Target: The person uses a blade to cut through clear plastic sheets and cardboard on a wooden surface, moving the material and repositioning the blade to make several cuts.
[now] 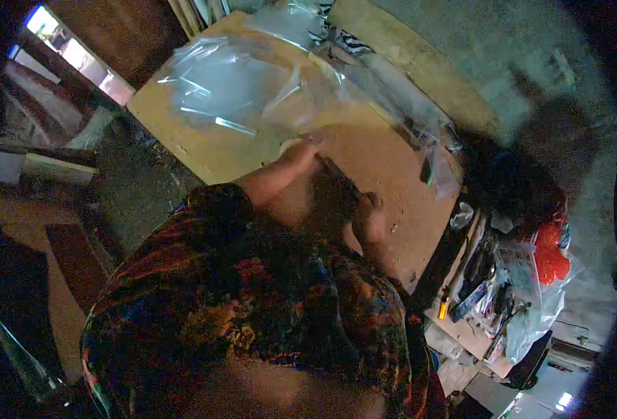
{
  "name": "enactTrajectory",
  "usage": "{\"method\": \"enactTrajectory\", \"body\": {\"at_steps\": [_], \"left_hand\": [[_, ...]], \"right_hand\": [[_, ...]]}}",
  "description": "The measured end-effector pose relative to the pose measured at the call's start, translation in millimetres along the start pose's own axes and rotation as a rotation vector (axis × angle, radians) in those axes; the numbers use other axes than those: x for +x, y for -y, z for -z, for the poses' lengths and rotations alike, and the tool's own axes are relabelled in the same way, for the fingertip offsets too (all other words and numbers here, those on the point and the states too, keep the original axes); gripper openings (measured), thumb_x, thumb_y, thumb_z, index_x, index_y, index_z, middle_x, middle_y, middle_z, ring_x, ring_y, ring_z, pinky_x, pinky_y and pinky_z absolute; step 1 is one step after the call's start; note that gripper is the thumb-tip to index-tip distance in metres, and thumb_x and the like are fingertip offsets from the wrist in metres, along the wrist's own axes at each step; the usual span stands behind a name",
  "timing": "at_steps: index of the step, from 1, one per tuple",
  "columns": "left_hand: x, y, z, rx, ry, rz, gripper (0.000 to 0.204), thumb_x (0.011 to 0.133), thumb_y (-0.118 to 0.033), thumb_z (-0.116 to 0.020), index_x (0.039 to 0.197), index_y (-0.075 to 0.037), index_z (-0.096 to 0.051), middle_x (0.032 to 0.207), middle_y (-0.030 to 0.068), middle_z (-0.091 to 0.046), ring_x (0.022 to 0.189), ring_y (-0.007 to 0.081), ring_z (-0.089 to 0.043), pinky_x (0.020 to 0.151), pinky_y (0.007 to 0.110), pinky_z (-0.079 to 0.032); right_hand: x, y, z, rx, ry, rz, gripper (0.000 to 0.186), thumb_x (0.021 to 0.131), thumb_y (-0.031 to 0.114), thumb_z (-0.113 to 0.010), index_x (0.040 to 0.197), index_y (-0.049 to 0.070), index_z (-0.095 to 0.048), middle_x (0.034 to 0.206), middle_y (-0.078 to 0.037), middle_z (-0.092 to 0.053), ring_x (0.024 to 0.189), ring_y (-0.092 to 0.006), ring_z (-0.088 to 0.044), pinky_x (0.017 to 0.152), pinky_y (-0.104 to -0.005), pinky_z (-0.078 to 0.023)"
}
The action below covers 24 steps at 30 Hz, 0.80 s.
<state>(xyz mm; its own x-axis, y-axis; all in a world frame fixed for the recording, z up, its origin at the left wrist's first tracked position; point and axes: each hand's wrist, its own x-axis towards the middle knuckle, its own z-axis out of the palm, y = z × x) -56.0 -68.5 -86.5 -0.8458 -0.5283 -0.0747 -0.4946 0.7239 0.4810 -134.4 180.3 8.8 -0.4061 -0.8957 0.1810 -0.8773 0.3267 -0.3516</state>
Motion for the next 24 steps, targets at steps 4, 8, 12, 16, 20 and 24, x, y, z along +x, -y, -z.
{"method": "enactTrajectory", "body": {"at_steps": [4, 8, 12, 16, 20, 24], "left_hand": [[-8, -27, -9, -0.61, -0.026, -0.074, 0.025, 0.08, -0.019, -0.042, 0.092, -0.004, -0.057, 0.077, 0.0106, -0.06, 0.071, 0.0249, -0.055, 0.07, 0.037, -0.044], [-8, -12, -14, -0.045, 0.099, -0.014, 0.023, 0.08, -0.02, -0.041, 0.09, -0.006, -0.057, 0.081, 0.0081, -0.059, 0.073, 0.0218, -0.053, 0.067, 0.035, -0.044], [-17, -48, 0, -0.576, 0.203, 0.14, 0.023, 0.081, -0.021, -0.041, 0.09, -0.007, -0.056, 0.084, 0.0082, -0.058, 0.078, 0.0213, -0.053, 0.067, 0.033, -0.043], [-3, -34, -49, -0.708, -0.144, -0.198, 0.02, 0.074, -0.019, -0.048, 0.079, -0.001, -0.054, 0.072, 0.0159, -0.053, 0.067, 0.0284, -0.051, 0.059, 0.037, -0.041], [-19, -43, -29, -0.041, -0.324, -0.473, 0.021, 0.071, -0.017, -0.05, 0.082, 0.0, -0.054, 0.082, 0.02, -0.054, 0.077, 0.0357, -0.053, 0.067, 0.041, -0.043], [-49, -70, -1, 0.156, -0.039, -0.262, 0.019, 0.071, -0.022, -0.05, 0.078, -0.005, -0.056, 0.084, 0.016, -0.056, 0.078, 0.0348, -0.053, 0.065, 0.043, -0.044]], "right_hand": [[-25, -3, 4, -0.044, 0.02, -0.014, 0.028, 0.07, 0.007, -0.049, 0.097, 0.003, -0.054, 0.094, -0.018, -0.051, 0.085, -0.0372, -0.048, 0.073, -0.042, -0.042], [-32, 8, 15, -0.064, -0.051, 0.086, 0.032, 0.068, 0.012, -0.051, 0.1, 0.007, -0.053, 0.098, -0.015, -0.05, 0.087, -0.035, -0.046, 0.076, -0.0428, -0.039], [-38, -10, 7, -0.052, -0.008, 0.01, 0.036, 0.068, 0.017, -0.053, 0.104, 0.011, -0.051, 0.1, -0.014, -0.049, 0.089, -0.0338, -0.046, 0.075, -0.0432, -0.038], [-39, -12, 6, -0.095, -0.029, 0.032, 0.036, 0.068, 0.018, -0.053, 0.104, 0.011, -0.051, 0.098, -0.015, -0.05, 0.089, -0.0342, -0.046, 0.075, -0.0447, -0.038], [-40, -6, 19, -0.122, 0.055, -0.034, 0.035, 0.068, 0.005, -0.047, 0.103, 0.007, -0.053, 0.1, -0.018, -0.05, 0.092, -0.0364, -0.046, 0.079, -0.0423, -0.04], [-39, 3, 29, -0.142, 0.169, -0.107, 0.035, 0.068, 0.006, -0.047, 0.103, 0.005, -0.052, 0.101, -0.019, -0.048, 0.093, -0.0366, -0.046, 0.08, -0.0424, -0.04]]}}
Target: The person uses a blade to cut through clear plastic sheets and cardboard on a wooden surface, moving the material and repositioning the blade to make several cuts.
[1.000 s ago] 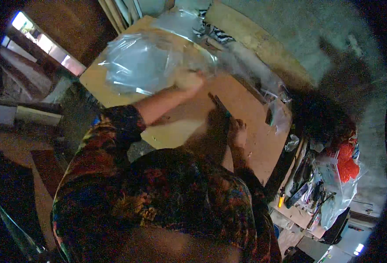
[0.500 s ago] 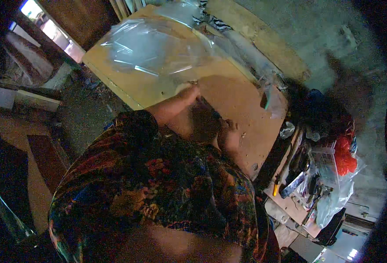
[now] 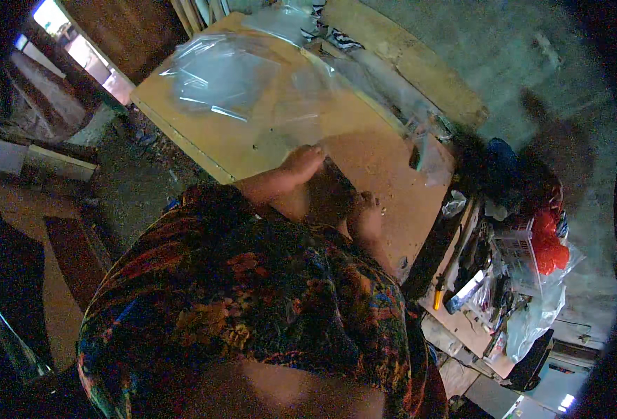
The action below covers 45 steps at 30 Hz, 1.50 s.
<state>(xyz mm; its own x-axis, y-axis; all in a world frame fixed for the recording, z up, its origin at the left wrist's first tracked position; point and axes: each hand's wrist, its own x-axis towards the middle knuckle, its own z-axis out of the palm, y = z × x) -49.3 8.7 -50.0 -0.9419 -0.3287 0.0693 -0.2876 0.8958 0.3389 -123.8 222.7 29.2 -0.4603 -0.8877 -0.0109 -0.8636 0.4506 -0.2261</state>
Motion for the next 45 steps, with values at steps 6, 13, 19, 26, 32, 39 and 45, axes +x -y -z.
{"method": "enactTrajectory", "body": {"at_steps": [6, 13, 19, 26, 32, 39, 45], "left_hand": [[-22, -45, 38, -0.081, -0.063, -0.175, 0.018, 0.072, -0.022, -0.052, 0.076, -0.004, -0.055, 0.081, 0.014, -0.056, 0.079, 0.0347, -0.054, 0.066, 0.044, -0.045], [-28, -29, 26, 0.061, -0.13, 0.167, 0.072, 0.071, -0.049, -0.053, 0.125, -0.006, -0.03, 0.132, 0.0158, -0.023, 0.122, 0.0356, -0.019, 0.096, 0.054, -0.019], [-24, -32, 22, 0.138, -0.055, 0.224, 0.096, 0.064, -0.061, -0.052, 0.131, -0.003, -0.016, 0.139, 0.0147, -0.008, 0.128, 0.0328, -0.006, 0.098, 0.057, -0.007], [-32, -27, 20, 0.116, -0.205, 0.18, 0.098, 0.063, -0.06, -0.055, 0.13, 0.002, -0.018, 0.138, 0.0162, -0.011, 0.128, 0.0327, -0.007, 0.099, 0.054, -0.008], [-34, -32, 37, 0.202, -0.059, 0.229, 0.097, 0.059, -0.059, -0.058, 0.127, 0.002, -0.026, 0.137, 0.0165, -0.014, 0.126, 0.0331, -0.014, 0.097, 0.053, -0.017], [-21, -19, -2, 0.344, -0.313, 0.126, 0.061, 0.073, -0.034, -0.05, 0.121, 0.003, -0.037, 0.133, 0.0192, -0.024, 0.12, 0.0342, -0.027, 0.092, 0.052, -0.029], [1, -6, -34, 0.217, -0.252, 0.034, 0.047, 0.075, -0.027, -0.046, 0.112, 0.002, -0.047, 0.125, 0.0204, -0.037, 0.113, 0.0339, -0.037, 0.084, 0.05, -0.037]], "right_hand": [[-12, -42, -50, -0.069, -0.135, 0.18, 0.038, 0.073, 0.018, -0.05, 0.11, 0.012, -0.048, 0.103, -0.015, -0.048, 0.09, -0.0359, -0.046, 0.08, -0.0525, -0.035], [-17, -44, -52, -0.05, -0.16, 0.194, 0.039, 0.066, 0.01, -0.053, 0.105, 0.005, -0.05, 0.099, -0.014, -0.048, 0.09, -0.0345, -0.046, 0.078, -0.0432, -0.039], [2, -61, -99, 0.139, -0.13, -0.163, 0.043, 0.069, 0.01, -0.05, 0.112, 0.012, -0.049, 0.107, -0.012, -0.047, 0.092, -0.0343, -0.046, 0.081, -0.0463, -0.038], [5, -40, -42, -0.018, -0.025, 0.063, 0.041, 0.071, 0.012, -0.05, 0.112, 0.013, -0.049, 0.107, -0.013, -0.047, 0.092, -0.0349, -0.047, 0.08, -0.045, -0.04], [41, -44, -57, -0.075, -0.148, 0.212, 0.037, 0.073, 0.011, -0.048, 0.111, 0.01, -0.048, 0.104, -0.014, -0.048, 0.093, -0.0327, -0.048, 0.078, -0.045, -0.04], [116, -59, -85, -0.029, -0.204, 0.207, 0.029, 0.08, 0.015, -0.042, 0.108, 0.011, -0.048, 0.103, -0.015, -0.05, 0.091, -0.0325, -0.05, 0.08, -0.044, -0.039], [148, -44, -71, -0.119, -0.278, 0.31, 0.029, 0.083, 0.023, -0.041, 0.108, 0.011, -0.049, 0.108, -0.015, -0.049, 0.093, -0.0333, -0.049, 0.079, -0.0439, -0.04]]}}
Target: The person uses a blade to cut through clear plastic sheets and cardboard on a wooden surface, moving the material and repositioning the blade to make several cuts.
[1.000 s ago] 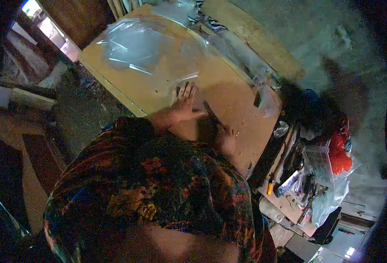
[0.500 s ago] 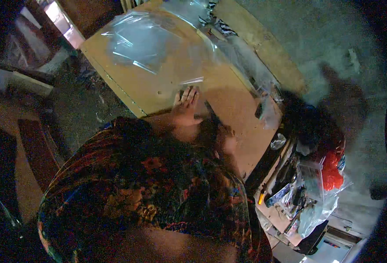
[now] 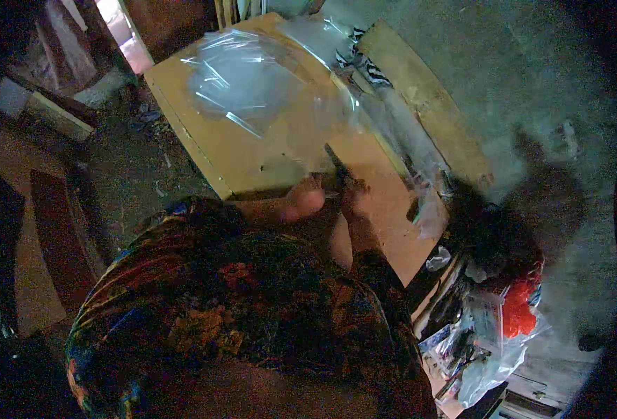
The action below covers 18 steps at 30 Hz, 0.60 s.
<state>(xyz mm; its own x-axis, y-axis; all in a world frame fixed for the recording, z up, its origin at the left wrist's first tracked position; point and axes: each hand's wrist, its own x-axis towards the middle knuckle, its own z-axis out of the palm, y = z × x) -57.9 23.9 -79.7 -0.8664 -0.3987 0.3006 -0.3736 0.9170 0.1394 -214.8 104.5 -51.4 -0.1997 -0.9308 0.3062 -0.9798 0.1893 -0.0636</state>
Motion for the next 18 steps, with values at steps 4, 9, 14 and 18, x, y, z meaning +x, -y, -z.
{"method": "enactTrajectory", "body": {"at_steps": [4, 9, 14, 18], "left_hand": [[-10, -4, 38, -0.38, 0.198, -0.052, 0.048, 0.075, -0.031, -0.047, 0.111, 0.002, -0.047, 0.123, 0.0207, -0.038, 0.111, 0.0339, -0.038, 0.084, 0.05, -0.038], [-18, -36, 81, -0.774, 0.54, -0.284, 0.051, 0.075, -0.036, -0.048, 0.109, 0.002, -0.048, 0.12, 0.021, -0.04, 0.109, 0.0339, -0.041, 0.083, 0.049, -0.038], [-16, -49, 104, -1.064, 0.926, -0.349, 0.054, 0.074, -0.04, -0.049, 0.107, 0.002, -0.049, 0.117, 0.0213, -0.043, 0.106, 0.0338, -0.043, 0.083, 0.048, -0.038], [-4, -15, 94, -0.781, 0.548, -0.135, 0.056, 0.074, -0.044, -0.05, 0.105, 0.002, -0.05, 0.115, 0.0216, -0.044, 0.104, 0.0338, -0.045, 0.082, 0.048, -0.038]], "right_hand": [[-6, 25, 37, 0.033, 0.346, -0.124, 0.029, 0.083, 0.022, -0.04, 0.108, 0.011, -0.05, 0.104, -0.016, -0.051, 0.092, -0.0332, -0.05, 0.079, -0.0437, -0.039], [-68, -8, -2, 0.137, -0.1, -0.007, 0.023, 0.083, 0.02, -0.042, 0.1, 0.01, -0.053, 0.094, -0.015, -0.052, 0.087, -0.0303, -0.051, 0.076, -0.0417, -0.039], [-56, 7, 23, 0.492, 0.19, -0.46, 0.021, 0.083, 0.019, -0.042, 0.095, 0.007, -0.054, 0.092, -0.013, -0.053, 0.087, -0.0291, -0.05, 0.075, -0.0386, -0.039], [-48, 11, 29, -0.072, 0.387, -0.055, 0.034, 0.082, 0.019, -0.04, 0.114, 0.006, -0.046, 0.109, -0.014, -0.049, 0.098, -0.0313, -0.046, 0.086, -0.0409, -0.037]]}}
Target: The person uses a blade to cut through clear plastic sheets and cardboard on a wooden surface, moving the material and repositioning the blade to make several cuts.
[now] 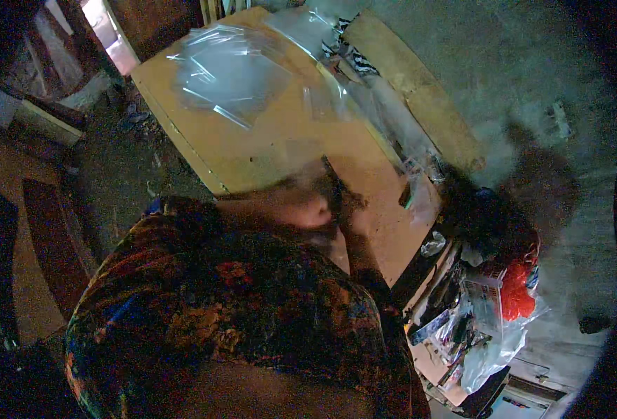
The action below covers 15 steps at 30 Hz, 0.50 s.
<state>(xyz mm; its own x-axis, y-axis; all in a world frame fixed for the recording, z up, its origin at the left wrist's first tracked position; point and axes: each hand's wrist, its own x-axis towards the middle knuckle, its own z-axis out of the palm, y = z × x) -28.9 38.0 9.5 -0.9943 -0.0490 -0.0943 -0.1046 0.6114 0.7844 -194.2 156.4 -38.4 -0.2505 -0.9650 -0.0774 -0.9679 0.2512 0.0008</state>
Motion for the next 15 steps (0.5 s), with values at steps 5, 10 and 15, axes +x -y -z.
{"method": "enactTrajectory", "body": {"at_steps": [5, 10, 15], "left_hand": [[-3, 29, -6, 0.708, -0.438, 0.153, 0.065, 0.077, -0.042, -0.047, 0.123, 0.002, -0.033, 0.132, 0.0223, -0.022, 0.121, 0.0403, -0.021, 0.095, 0.055, -0.021], [-10, 47, -19, 0.835, -0.331, 0.176, 0.084, 0.066, -0.048, -0.06, 0.126, 0.001, -0.027, 0.134, 0.0223, -0.017, 0.123, 0.0397, -0.017, 0.096, 0.055, -0.021], [-21, 41, -23, 0.802, -0.341, 0.211, 0.074, 0.071, -0.038, -0.059, 0.128, -0.003, -0.027, 0.134, 0.021, -0.017, 0.122, 0.0379, -0.021, 0.097, 0.05, -0.025]], "right_hand": [[-2, -15, -20, 0.195, -0.187, -0.023, 0.032, 0.081, 0.02, -0.041, 0.108, 0.006, -0.05, 0.105, -0.014, -0.051, 0.096, -0.031, -0.047, 0.085, -0.0425, -0.037], [26, 1, 4, 0.107, -0.131, -0.104, 0.027, 0.079, 0.017, -0.047, 0.104, 0.008, -0.053, 0.099, -0.014, -0.053, 0.092, -0.0315, -0.05, 0.082, -0.0435, -0.037], [81, 5, -7, 0.359, -0.049, -0.138, 0.03, 0.082, 0.026, -0.043, 0.101, 0.005, -0.053, 0.1, -0.013, -0.053, 0.092, -0.0306, -0.049, 0.082, -0.0417, -0.037]]}}
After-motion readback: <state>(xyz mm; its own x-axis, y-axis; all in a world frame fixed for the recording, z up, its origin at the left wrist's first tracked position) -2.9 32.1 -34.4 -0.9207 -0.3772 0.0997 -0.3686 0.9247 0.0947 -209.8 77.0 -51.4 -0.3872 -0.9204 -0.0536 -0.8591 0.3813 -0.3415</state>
